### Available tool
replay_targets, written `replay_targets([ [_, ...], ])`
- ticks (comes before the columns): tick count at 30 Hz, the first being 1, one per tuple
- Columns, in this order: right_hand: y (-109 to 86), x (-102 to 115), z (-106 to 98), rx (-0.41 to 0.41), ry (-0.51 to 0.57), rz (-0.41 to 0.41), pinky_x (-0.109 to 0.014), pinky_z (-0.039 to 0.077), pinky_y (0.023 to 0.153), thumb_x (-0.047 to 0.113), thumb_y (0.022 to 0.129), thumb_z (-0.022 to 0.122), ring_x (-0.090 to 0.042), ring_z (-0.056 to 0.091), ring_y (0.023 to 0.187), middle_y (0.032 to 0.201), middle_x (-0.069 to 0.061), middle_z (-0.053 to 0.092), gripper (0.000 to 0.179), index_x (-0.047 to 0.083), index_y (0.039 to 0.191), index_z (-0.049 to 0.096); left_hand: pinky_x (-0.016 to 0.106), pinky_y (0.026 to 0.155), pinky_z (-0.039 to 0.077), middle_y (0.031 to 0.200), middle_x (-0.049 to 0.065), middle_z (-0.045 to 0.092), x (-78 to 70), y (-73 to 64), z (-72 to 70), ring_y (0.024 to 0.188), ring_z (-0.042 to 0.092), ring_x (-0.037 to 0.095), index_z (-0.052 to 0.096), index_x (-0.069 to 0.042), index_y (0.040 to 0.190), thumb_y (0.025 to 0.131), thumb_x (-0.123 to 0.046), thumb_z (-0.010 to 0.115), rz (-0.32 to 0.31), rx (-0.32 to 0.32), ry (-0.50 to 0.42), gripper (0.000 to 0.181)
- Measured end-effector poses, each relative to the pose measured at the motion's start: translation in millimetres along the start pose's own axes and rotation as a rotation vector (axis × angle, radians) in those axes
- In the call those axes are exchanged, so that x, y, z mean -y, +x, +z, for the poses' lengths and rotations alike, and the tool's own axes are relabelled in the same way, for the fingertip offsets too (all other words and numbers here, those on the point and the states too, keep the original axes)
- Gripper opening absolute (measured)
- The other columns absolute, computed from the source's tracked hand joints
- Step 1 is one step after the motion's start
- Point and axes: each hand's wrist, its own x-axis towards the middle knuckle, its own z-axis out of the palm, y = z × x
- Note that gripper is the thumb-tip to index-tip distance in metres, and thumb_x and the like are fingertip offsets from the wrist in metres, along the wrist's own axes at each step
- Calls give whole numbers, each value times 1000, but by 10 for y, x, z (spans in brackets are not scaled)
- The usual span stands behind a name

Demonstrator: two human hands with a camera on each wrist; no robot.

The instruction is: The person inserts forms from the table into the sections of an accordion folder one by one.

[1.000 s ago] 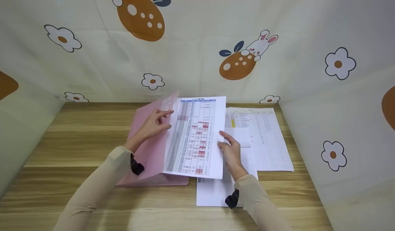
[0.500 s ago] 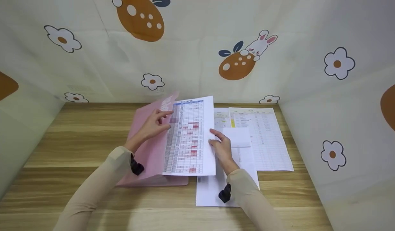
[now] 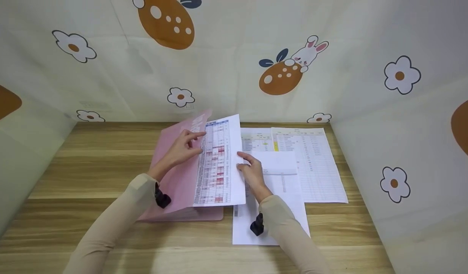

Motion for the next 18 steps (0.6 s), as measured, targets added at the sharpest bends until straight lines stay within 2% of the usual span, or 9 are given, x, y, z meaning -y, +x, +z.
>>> replay_targets([
  [6, 24, -47, 45, 8, -40, -26, -33, 35, 86, -4, 79, 51, -25, 45, 107, 127, -14, 43, 41, 0, 120, 52, 26, 62, 32, 94, 6, 39, 1, -9, 0, 75, 37, 17, 54, -14, 123, 68, -19, 62, 3, 3, -4, 55],
  [13, -21, -79, 40, 31, -196, -112, -30, 41, 74, 2, 80, 55, -25, 54, 91, 118, -13, 51, 36, 2, 116, 56, 26, 62, 33, 95, 5, 39, -9, -12, -3, 76, 37, 16, 53, -15, 123, 68, -19, 62, -15, 5, -4, 56],
  [18, -141, -59, -65, 110, -276, -160, -29, 44, 70, 4, 80, 57, -23, 56, 89, 129, -12, 42, 35, 3, 115, 57, 26, 62, 33, 95, 5, 38, -11, -7, -7, 76, 38, 16, 53, -15, 124, 69, -19, 62, -6, 5, 8, 55],
])
